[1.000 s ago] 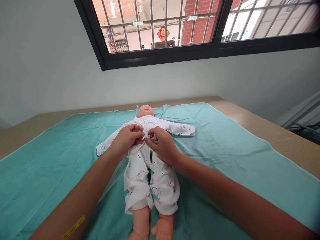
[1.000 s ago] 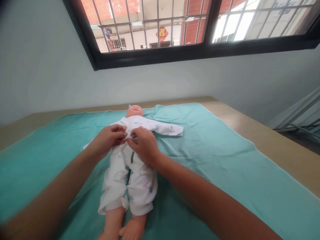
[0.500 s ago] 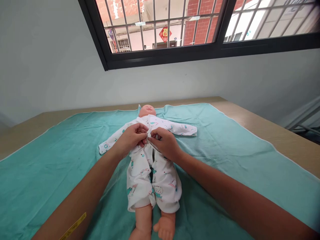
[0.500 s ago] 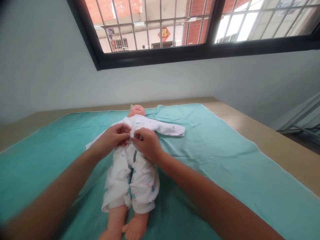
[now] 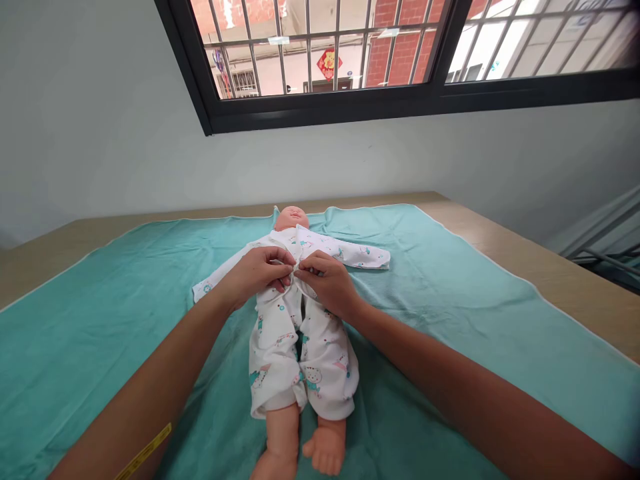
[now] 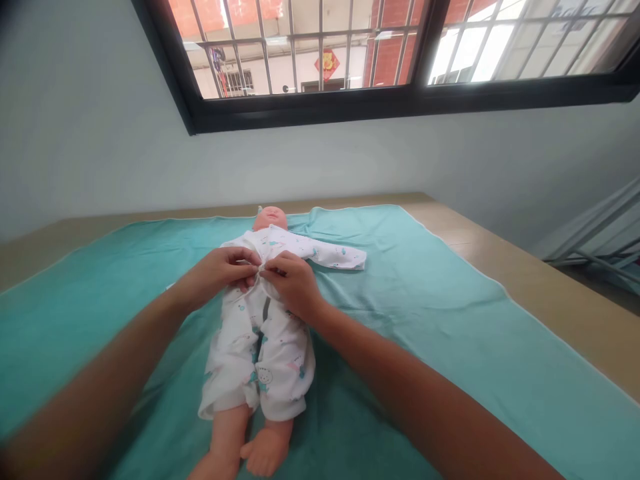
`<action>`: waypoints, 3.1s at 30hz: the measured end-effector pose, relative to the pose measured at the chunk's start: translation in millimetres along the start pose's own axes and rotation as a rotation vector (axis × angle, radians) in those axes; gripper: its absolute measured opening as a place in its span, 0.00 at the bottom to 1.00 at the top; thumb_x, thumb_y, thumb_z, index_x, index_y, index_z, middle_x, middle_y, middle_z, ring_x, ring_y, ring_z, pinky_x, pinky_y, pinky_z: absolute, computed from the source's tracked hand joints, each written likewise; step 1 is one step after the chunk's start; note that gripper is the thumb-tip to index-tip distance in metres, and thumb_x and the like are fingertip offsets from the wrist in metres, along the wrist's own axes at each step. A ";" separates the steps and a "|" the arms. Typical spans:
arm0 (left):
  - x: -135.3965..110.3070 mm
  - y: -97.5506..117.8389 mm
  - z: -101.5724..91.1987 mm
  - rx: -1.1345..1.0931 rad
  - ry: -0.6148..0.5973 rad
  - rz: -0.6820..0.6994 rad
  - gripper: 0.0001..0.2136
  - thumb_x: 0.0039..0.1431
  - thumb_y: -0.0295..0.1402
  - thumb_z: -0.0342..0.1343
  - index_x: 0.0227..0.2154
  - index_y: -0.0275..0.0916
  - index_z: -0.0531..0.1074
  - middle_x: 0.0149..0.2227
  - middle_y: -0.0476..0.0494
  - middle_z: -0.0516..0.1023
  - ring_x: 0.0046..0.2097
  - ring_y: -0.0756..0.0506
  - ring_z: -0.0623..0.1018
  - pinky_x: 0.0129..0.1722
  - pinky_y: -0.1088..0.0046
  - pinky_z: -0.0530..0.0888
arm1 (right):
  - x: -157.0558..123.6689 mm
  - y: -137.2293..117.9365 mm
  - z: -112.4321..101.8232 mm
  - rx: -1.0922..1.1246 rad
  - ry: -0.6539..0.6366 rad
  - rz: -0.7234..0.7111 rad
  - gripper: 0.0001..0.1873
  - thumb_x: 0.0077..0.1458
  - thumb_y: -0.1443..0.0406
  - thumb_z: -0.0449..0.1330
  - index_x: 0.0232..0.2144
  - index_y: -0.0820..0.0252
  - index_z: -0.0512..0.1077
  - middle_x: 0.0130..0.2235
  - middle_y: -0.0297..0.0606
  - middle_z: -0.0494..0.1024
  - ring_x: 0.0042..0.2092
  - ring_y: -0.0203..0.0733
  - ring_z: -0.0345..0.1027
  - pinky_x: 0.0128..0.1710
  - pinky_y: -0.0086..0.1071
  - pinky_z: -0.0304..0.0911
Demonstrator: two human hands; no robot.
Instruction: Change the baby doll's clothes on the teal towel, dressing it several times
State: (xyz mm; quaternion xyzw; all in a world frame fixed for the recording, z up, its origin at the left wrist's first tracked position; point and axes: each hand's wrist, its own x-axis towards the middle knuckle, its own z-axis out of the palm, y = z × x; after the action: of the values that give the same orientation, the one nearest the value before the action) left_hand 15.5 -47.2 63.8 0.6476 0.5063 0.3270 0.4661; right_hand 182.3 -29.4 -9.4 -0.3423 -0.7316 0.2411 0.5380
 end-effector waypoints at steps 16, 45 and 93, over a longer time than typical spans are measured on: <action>2.9 -4.4 1.5 -0.085 0.033 0.003 0.09 0.48 0.35 0.62 0.32 0.37 0.72 0.22 0.49 0.74 0.24 0.51 0.73 0.26 0.75 0.73 | 3.2 1.8 -4.0 -0.018 -0.076 -0.057 0.05 0.55 0.68 0.58 0.26 0.58 0.69 0.32 0.33 0.68 0.32 0.34 0.61 0.35 0.30 0.59; 1.6 -11.2 -4.7 0.160 -0.031 0.123 0.06 0.53 0.36 0.57 0.31 0.39 0.69 0.18 0.54 0.70 0.21 0.52 0.69 0.22 0.77 0.66 | 5.0 4.6 -7.7 0.037 -0.127 -0.055 0.04 0.55 0.69 0.56 0.30 0.59 0.72 0.33 0.34 0.70 0.34 0.34 0.61 0.36 0.30 0.59; 55.3 -7.6 17.6 0.694 0.526 0.114 0.08 0.52 0.26 0.47 0.23 0.39 0.69 0.30 0.42 0.77 0.31 0.46 0.72 0.31 0.71 0.62 | 82.5 8.3 7.8 0.230 -0.080 0.363 0.12 0.45 0.61 0.56 0.16 0.59 0.62 0.18 0.27 0.62 0.24 0.32 0.55 0.25 0.28 0.51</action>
State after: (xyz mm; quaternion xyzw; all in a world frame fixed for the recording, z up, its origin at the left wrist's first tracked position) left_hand 43.6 1.5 47.8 0.6875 0.6510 0.3166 0.0576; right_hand 161.5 38.9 33.6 -0.3949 -0.6462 0.4295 0.4920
